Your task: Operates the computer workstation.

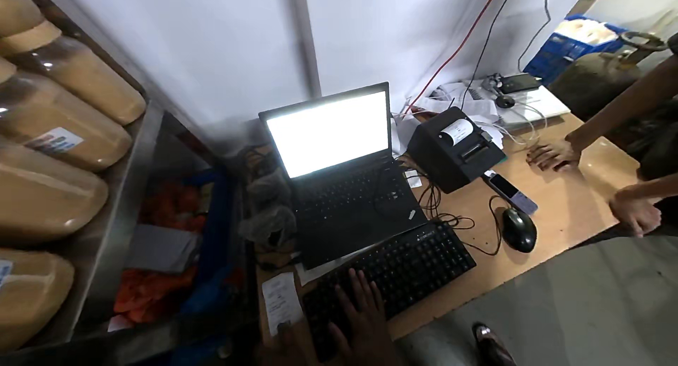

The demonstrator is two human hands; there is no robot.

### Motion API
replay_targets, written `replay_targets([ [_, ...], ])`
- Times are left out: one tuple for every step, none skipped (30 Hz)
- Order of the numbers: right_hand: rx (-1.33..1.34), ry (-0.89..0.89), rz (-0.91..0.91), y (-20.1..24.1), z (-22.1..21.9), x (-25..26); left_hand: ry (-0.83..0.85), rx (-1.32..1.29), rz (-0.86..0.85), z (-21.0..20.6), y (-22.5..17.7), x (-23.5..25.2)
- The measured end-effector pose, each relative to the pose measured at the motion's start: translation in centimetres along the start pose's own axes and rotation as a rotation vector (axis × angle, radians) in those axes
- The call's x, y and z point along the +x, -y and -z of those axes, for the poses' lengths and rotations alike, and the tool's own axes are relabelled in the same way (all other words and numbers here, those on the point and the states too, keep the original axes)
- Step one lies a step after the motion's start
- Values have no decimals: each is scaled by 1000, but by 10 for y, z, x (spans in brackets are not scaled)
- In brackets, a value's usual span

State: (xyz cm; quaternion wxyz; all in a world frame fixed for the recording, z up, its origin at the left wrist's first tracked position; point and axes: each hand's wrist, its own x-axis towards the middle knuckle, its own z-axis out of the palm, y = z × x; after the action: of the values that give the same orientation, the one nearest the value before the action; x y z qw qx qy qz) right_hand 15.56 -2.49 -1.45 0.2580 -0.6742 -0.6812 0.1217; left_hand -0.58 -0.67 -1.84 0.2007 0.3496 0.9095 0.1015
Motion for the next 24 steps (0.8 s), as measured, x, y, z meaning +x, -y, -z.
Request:
replay_targets([
  [-5, -17, 5, -1, -2, 0, -12, 17, -13, -1, 0, 0],
  [-10, -27, 9, -3, -2, 1, -7, 38, -29, 0, -1, 0],
  [-5, -23, 8, -4, -1, 3, 14, 65, -43, 3, -4, -1],
  [3, -27, 9, -4, 1, 4, 46, 106, -51, 8, -10, -2],
  [8, -40, 11, -4, 3, 3, 90, 138, -59, 16, -15, -5],
  [26, -47, 0, -2, 4, -2, 122, 154, -60, 23, -17, -8],
  [36, -51, -15, -2, 3, -8, 135, 164, -42, 26, -17, -9],
  [28, -57, -28, -5, 1, -13, 131, 163, -21, 24, -17, -9],
  [10, -82, -30, -9, -3, -17, 122, 152, -6, 21, -18, -8],
  [0, -100, -25, -12, -7, -19, 93, 135, 12, 16, -17, -6],
  [-8, -111, -12, -12, -9, -22, 73, 122, 30, 11, -15, -3],
  [-14, -116, 3, -10, -10, -23, 67, 135, 50, 10, -14, -2],
  [-15, -108, 14, -6, -11, -23, 85, 157, 76, 12, -17, -1],
  [-9, -95, 23, -1, -12, -23, 102, 176, 93, 14, -20, -1],
  [-2, -77, 30, 4, -13, -23, 103, 175, 108, 14, -20, -1],
  [-5, -58, 40, 9, -14, -23, 97, 154, 111, 13, -19, -1],
  [-13, -42, 54, 13, -16, -22, 75, 118, 103, 10, -16, 0],
  [-22, -29, 66, 16, -18, -21, 57, 94, 96, 8, -14, 1],
  [-25, -26, 78, 19, -19, -20, 44, 91, 91, 7, -13, 1],
  [-21, -30, 89, 21, -20, -20, 40, 104, 88, 7, -14, 2],
  [-13, -42, 97, 23, -20, -20, 34, 117, 87, 5, -12, 3],
  [-3, -60, 98, 24, -21, -20, 18, 117, 71, 2, -8, 4],
  [2, -81, 84, 22, -20, -20, 11, 137, 29, -1, -4, 4],
  [-5, -112, 51, 16, -16, -18, 37, 173, -42, 0, -3, 3],
])
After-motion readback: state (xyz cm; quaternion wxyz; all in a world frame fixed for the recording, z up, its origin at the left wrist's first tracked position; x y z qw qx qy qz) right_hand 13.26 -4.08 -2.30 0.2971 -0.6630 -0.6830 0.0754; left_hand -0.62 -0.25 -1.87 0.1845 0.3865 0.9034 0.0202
